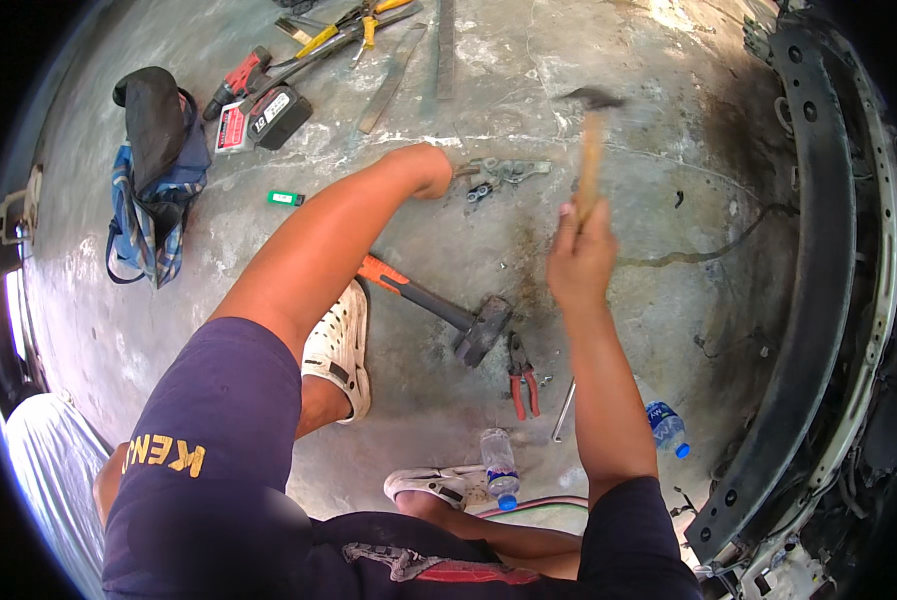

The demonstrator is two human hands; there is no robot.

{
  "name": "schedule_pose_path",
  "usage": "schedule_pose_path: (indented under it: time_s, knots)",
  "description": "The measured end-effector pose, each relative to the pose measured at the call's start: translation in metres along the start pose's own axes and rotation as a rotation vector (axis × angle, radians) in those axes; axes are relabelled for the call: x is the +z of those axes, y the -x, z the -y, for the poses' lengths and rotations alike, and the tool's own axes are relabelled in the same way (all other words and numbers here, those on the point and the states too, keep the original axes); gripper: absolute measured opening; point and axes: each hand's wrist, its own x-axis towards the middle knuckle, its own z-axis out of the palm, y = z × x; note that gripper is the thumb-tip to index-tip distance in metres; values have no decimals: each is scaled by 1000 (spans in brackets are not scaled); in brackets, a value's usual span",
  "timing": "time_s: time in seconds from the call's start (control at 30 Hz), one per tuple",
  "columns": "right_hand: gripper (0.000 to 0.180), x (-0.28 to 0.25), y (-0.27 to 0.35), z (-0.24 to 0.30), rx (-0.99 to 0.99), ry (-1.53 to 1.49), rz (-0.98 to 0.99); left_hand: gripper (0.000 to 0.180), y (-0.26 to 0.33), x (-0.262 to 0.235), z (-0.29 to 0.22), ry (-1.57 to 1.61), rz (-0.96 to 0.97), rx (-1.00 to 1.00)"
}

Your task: The person sits on the garage floor and uses pliers and a hammer to bend and shape a small metal bracket. They repeatedly adjust the grip and strike the part to modify its form.

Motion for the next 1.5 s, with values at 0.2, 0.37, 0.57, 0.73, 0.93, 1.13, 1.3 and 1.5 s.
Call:
schedule_pose_path:
  time_s: [0.2, 0.37, 0.57, 0.73, 0.93, 1.13, 1.3, 1.5]
  knots:
    - [18, 25, 21, -48, -217, 201, -133, 38, 11, -2, -18, -22, -41, 53]
    - [16, 20, 8, -45, 145, 406, 333, 42, 12, 2, -21, 62, -45, -4]
    - [17, -12, 12, 8, -182, -254, -204, 43, 21, 3, -16, 64, -24, 2]
    - [17, 22, 21, -72, 6, 341, 157, 42, 12, 11, -21, 33, -128, 41]
    - [20, -7, 3, -6, 33, 177, 132, 37, 21, 12, -18, 28, -5, 23]
    - [28, 13, 21, -78, 55, 326, 178, 37, 38, -2, -37, 158, -103, -28]
    - [29, -3, 10, -43, 37, 363, 252, 38, 57, 6, -38, 254, -72, -130]
    - [39, -54, -1, -20, -66, -237, 98, 37, 44, 12, -40, 265, -71, -117]
